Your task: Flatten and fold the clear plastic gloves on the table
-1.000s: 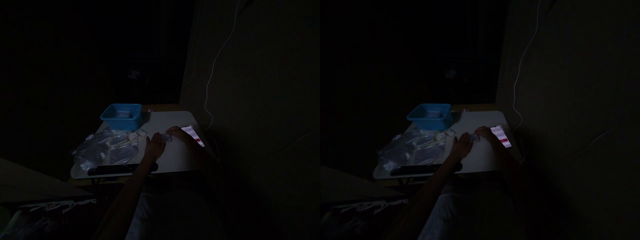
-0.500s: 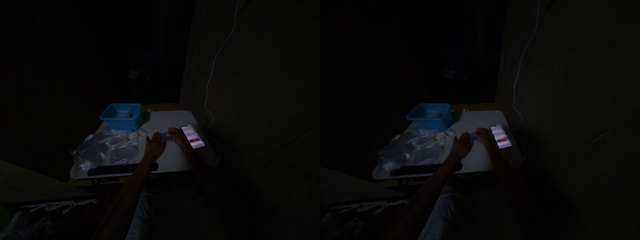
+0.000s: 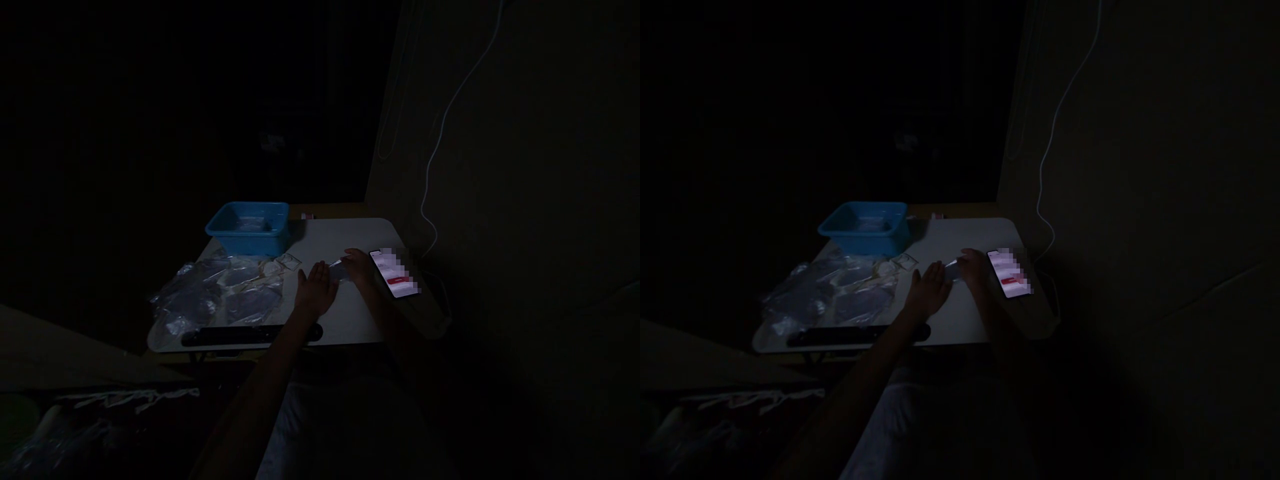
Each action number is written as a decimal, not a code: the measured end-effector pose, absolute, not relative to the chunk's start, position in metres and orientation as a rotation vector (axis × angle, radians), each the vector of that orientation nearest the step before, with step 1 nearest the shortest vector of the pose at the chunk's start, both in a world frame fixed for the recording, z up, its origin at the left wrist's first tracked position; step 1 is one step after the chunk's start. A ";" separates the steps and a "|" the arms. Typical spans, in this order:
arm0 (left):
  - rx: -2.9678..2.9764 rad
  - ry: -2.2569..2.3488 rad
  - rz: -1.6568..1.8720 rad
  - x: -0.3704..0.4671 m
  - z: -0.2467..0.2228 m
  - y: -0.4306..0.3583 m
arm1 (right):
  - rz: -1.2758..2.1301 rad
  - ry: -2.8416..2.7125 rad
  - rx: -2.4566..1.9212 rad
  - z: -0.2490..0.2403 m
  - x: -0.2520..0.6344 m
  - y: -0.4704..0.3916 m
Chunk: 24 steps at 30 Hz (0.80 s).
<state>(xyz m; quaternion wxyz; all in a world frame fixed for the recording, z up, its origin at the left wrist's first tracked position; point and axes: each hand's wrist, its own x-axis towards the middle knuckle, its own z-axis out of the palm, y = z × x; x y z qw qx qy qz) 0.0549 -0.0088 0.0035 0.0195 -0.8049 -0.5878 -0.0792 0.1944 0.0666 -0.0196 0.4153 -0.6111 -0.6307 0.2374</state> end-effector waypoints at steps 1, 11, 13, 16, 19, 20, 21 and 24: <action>-2.498 -1.828 -0.252 0.055 0.003 -0.009 | 0.595 -1.548 -1.543 -0.020 0.194 0.066; -2.513 -1.844 -0.262 0.054 0.004 -0.009 | 0.514 -1.534 -1.583 -0.012 0.193 0.065; -2.508 -1.832 -0.260 0.054 0.004 -0.010 | 0.568 -1.610 -1.522 -0.010 0.195 0.064; -2.501 -1.820 -0.253 0.054 0.003 -0.010 | 0.733 -1.612 -1.444 -0.011 0.198 0.061; -2.502 -1.795 -0.282 0.054 0.002 -0.011 | 0.803 -1.594 -1.377 -0.014 0.200 0.057; -2.499 -1.790 -0.310 0.054 0.002 -0.011 | 0.794 -1.588 -1.365 -0.015 0.200 0.056; -2.496 -1.791 -0.351 0.053 0.002 -0.011 | 0.783 -1.578 -1.356 -0.015 0.200 0.055; -2.490 -1.852 -0.628 0.049 0.002 -0.009 | 0.803 -1.535 -1.313 -0.014 0.201 0.052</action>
